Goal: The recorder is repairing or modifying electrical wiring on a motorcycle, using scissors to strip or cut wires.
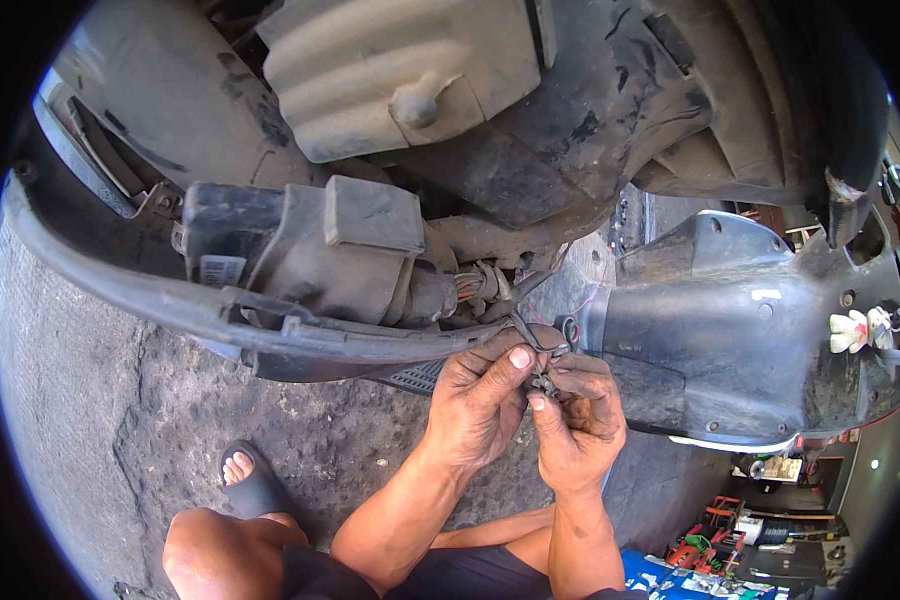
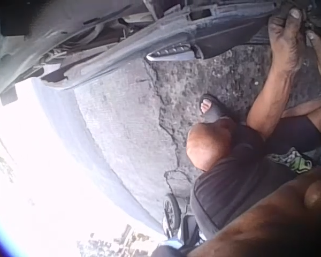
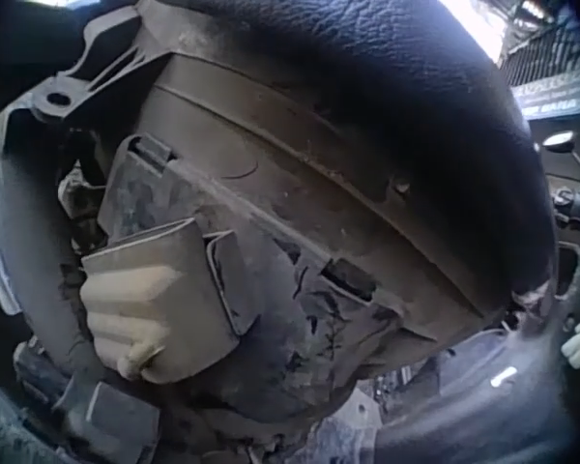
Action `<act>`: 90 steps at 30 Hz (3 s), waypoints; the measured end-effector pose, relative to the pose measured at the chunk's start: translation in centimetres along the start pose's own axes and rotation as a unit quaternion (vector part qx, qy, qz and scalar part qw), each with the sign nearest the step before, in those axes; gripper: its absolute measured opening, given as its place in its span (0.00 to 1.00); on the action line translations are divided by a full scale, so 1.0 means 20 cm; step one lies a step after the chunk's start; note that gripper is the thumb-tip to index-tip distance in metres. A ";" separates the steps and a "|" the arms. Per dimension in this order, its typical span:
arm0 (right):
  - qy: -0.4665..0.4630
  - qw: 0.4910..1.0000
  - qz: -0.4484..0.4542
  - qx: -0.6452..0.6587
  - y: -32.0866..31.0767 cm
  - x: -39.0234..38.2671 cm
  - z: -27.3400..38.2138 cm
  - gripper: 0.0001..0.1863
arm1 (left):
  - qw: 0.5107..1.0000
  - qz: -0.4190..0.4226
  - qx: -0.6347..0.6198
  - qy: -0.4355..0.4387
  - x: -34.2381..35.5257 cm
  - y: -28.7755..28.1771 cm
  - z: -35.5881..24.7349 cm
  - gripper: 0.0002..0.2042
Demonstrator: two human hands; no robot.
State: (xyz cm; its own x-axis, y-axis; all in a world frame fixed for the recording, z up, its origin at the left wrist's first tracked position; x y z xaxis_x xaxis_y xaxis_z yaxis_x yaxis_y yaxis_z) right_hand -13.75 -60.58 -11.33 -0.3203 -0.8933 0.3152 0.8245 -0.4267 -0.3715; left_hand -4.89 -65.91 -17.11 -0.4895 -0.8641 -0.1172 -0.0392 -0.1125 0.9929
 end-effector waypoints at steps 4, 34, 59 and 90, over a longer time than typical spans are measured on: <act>-0.008 1.000 0.026 0.006 -0.02 0.01 -0.01 0.13 | 1.000 0.013 -0.016 0.000 -0.02 0.00 -0.02 0.13; -0.106 0.993 -0.028 -0.053 0.03 0.03 -0.02 0.12 | 0.998 -0.049 0.037 0.016 -0.02 0.01 0.01 0.10; -0.036 0.991 -0.003 -0.131 -0.02 0.09 0.14 0.15 | 0.998 -0.038 -0.053 -0.011 -0.02 0.05 0.02 0.12; 0.219 0.932 -0.084 -0.275 -0.64 0.21 -0.41 0.19 | 0.711 -0.043 0.624 0.320 0.02 0.10 -0.06 0.11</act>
State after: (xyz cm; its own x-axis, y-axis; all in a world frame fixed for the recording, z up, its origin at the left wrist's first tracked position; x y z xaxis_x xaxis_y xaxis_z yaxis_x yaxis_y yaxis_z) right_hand -29.41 -60.02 -12.54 -0.6822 -0.7281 0.0665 0.4206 -0.4652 -0.7789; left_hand -4.09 -67.12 -15.16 0.0426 -0.9719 0.2316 -0.9838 -0.0004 0.1794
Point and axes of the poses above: each hand's wrist, its own x-axis towards the middle knuckle, its own y-axis out of the palm, z = x × y, the point moved 2 cm from there along x, towards the middle knuckle, and after that the axes turned 3 degrees about -z, right-handed, at the moved point
